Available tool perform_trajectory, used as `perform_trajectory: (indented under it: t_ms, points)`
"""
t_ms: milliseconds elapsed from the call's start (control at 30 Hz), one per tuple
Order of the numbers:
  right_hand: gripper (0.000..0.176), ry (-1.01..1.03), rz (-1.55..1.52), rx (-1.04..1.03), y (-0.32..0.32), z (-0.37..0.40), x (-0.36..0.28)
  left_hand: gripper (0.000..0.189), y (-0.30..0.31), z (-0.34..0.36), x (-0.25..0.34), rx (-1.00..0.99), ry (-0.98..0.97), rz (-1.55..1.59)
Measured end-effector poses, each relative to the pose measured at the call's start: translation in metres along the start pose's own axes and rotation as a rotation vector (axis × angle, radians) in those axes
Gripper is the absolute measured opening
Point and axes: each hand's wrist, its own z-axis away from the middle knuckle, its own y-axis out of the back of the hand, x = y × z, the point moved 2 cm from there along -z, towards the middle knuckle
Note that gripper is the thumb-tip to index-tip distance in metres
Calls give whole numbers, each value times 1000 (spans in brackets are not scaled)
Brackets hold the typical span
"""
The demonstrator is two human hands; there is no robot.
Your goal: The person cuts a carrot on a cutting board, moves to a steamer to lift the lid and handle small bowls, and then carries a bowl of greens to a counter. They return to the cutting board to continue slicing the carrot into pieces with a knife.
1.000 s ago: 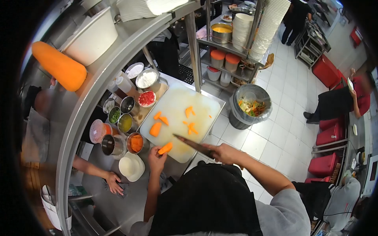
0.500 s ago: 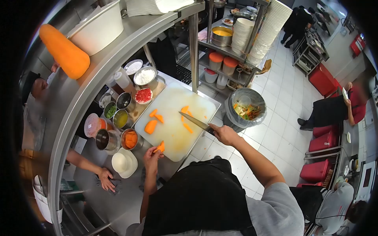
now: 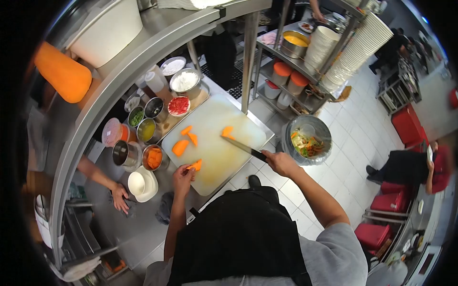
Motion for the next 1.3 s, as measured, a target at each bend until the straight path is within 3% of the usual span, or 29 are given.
perform_trajectory:
  t_ms: [167, 233, 267, 333, 467, 533, 567, 633, 733, 833, 967, 1033, 1200, 1300]
  points:
    - [39, -1, -235, -106, 18, -18, 10, 43, -15, 18, 34, 109, 30, -278]
    - [36, -10, -286, -190, 15, -18, 8, 47, -32, 31, 61, 313, -479, -750]
    - [36, -20, -301, -244, 13, -17, 7, 47, -34, 32, 62, 331, -467, -756]
    - [36, 21, -303, -282, 12, -20, 5, 51, -39, 33, 62, 174, -396, -855]
    - [42, 138, -163, -247, 5, -32, 11, 53, -38, 24, 42, 302, -450, -967]
    - [51, 222, -179, -291, 3, -36, 9, 44, -42, 29, 41, 272, -279, -320]
    - [51, 241, -178, -299, 1, -36, 9, 44, -43, 35, 41, 292, -276, -322]
    - [57, 241, 44, -371, 5, -40, -4, 42, -45, 53, 65, 162, -84, 382]
    - [59, 286, 0, -336, 6, -47, -4, 44, -50, 76, 94, 72, -156, 642]
    - [57, 293, -62, -314, 10, -46, -7, 48, -57, 90, 116, 50, -212, 689]
    - [53, 309, -42, -410, 1, -46, 4, 45, -54, 101, 113, 53, -151, 860]
    - [48, 340, -155, -367, 6, -46, 1, 45, -54, 104, 110, 102, -141, 642]
    - [44, 327, -190, -388, 6, -37, 5, 31, -47, 105, 93, 123, -132, 613]
    - [45, 285, -215, -410, 15, -36, -3, 28, -36, 99, 66, 319, -94, 56]
